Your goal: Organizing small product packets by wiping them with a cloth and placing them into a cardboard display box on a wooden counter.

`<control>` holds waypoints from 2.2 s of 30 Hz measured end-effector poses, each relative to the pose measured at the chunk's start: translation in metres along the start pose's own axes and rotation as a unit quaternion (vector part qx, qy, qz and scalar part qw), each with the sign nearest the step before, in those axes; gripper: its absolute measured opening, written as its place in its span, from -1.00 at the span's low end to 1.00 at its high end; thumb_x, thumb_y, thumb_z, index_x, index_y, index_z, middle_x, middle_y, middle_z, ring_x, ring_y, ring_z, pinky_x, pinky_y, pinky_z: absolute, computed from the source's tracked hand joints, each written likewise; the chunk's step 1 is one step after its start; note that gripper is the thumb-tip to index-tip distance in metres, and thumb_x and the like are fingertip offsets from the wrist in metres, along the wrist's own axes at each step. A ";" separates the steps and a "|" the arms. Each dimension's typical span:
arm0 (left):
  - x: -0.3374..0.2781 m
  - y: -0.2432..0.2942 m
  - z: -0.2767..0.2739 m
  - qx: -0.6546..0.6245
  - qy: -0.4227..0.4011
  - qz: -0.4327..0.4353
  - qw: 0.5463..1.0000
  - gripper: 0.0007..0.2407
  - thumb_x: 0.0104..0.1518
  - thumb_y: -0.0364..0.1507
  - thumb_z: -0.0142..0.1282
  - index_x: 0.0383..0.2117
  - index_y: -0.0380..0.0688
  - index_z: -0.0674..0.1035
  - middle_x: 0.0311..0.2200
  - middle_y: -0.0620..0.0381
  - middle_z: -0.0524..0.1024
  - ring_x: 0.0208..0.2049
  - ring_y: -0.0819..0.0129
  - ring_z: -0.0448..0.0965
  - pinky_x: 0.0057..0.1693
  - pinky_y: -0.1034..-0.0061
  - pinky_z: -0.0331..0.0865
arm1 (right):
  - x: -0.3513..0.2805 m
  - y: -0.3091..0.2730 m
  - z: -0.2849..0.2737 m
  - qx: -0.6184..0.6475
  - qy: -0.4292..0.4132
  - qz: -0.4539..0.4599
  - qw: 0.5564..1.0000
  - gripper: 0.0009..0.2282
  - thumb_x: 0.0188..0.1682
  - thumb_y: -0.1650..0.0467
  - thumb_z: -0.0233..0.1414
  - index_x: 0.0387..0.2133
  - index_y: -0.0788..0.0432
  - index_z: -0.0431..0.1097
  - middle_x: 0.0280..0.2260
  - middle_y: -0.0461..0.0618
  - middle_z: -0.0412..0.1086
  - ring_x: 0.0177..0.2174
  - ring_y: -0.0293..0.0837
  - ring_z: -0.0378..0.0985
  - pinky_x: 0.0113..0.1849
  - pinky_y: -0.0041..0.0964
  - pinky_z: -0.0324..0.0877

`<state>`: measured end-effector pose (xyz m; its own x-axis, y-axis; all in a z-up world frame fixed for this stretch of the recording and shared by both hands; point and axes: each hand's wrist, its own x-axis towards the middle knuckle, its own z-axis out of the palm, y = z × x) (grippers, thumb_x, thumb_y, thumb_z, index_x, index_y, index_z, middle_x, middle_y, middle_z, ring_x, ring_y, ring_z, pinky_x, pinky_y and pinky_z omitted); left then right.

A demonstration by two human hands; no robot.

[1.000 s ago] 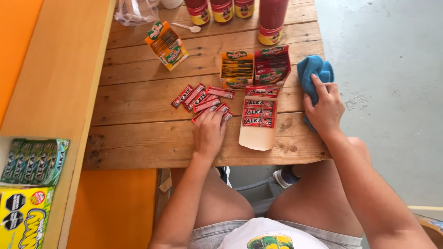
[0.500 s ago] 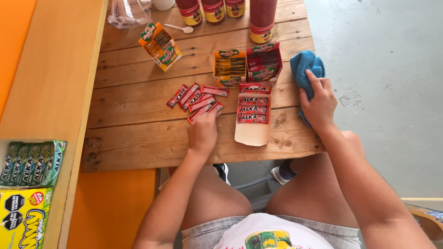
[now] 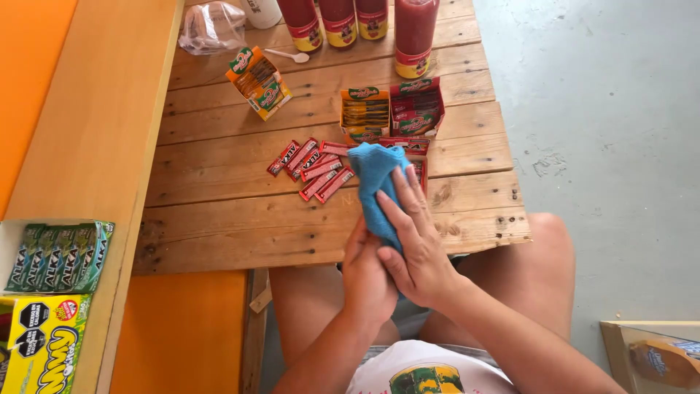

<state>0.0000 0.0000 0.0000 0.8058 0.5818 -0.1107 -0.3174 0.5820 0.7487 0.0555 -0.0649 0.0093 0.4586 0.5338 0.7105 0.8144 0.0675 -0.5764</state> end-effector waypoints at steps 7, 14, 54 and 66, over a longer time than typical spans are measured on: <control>-0.002 0.021 -0.014 -0.146 0.085 0.033 0.985 -0.78 0.18 -0.45 -0.10 -0.05 -0.10 0.45 -0.25 0.01 0.54 -0.20 0.32 0.53 0.06 0.43 0.39 | -0.039 -0.010 0.008 0.070 -0.074 0.008 0.995 -0.65 0.07 0.39 -0.25 0.08 0.35 0.12 0.12 0.28 0.15 0.21 0.33 0.02 0.22 0.17 -0.05; 0.005 0.046 -0.025 0.073 0.095 0.205 0.972 -0.55 0.11 -0.56 -0.07 0.16 -0.06 0.17 0.00 -0.06 0.39 -0.19 0.21 0.55 -0.13 0.50 0.40 | -0.070 0.008 0.016 0.269 0.067 0.373 0.886 -0.69 -0.01 0.34 -0.10 -0.06 0.27 0.32 -0.24 -0.06 0.41 -0.24 -0.27 0.39 -0.18 -0.39 0.34; 0.092 -0.060 -0.057 0.612 -0.053 0.204 0.762 -0.64 -0.12 -0.44 0.27 -0.12 -0.04 0.53 -0.18 0.06 0.35 -0.19 0.06 0.53 -0.13 0.30 0.48 | -0.072 0.239 -0.075 0.067 0.205 0.307 0.927 -0.69 0.01 0.57 0.00 0.00 0.13 0.18 -0.26 -0.09 0.32 -0.27 -0.28 0.38 -0.29 -0.40 0.37; 0.106 -0.076 -0.096 0.832 -0.191 0.191 0.484 -0.73 -0.21 -0.42 0.29 -0.33 0.19 0.56 -0.32 0.36 0.39 -0.07 0.39 0.29 0.06 0.24 0.07 | -0.074 0.239 -0.070 0.031 0.175 0.285 0.942 -0.67 0.03 0.57 -0.01 0.06 0.27 0.13 -0.21 0.23 0.34 -0.23 0.10 0.44 -0.31 -0.03 0.42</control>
<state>0.0620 0.0720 -0.1316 0.9819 0.1335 0.1341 0.1066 -0.9758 0.1909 0.2409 -0.1473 -0.1531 0.9127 0.1894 0.3621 0.3835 -0.0909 -0.9191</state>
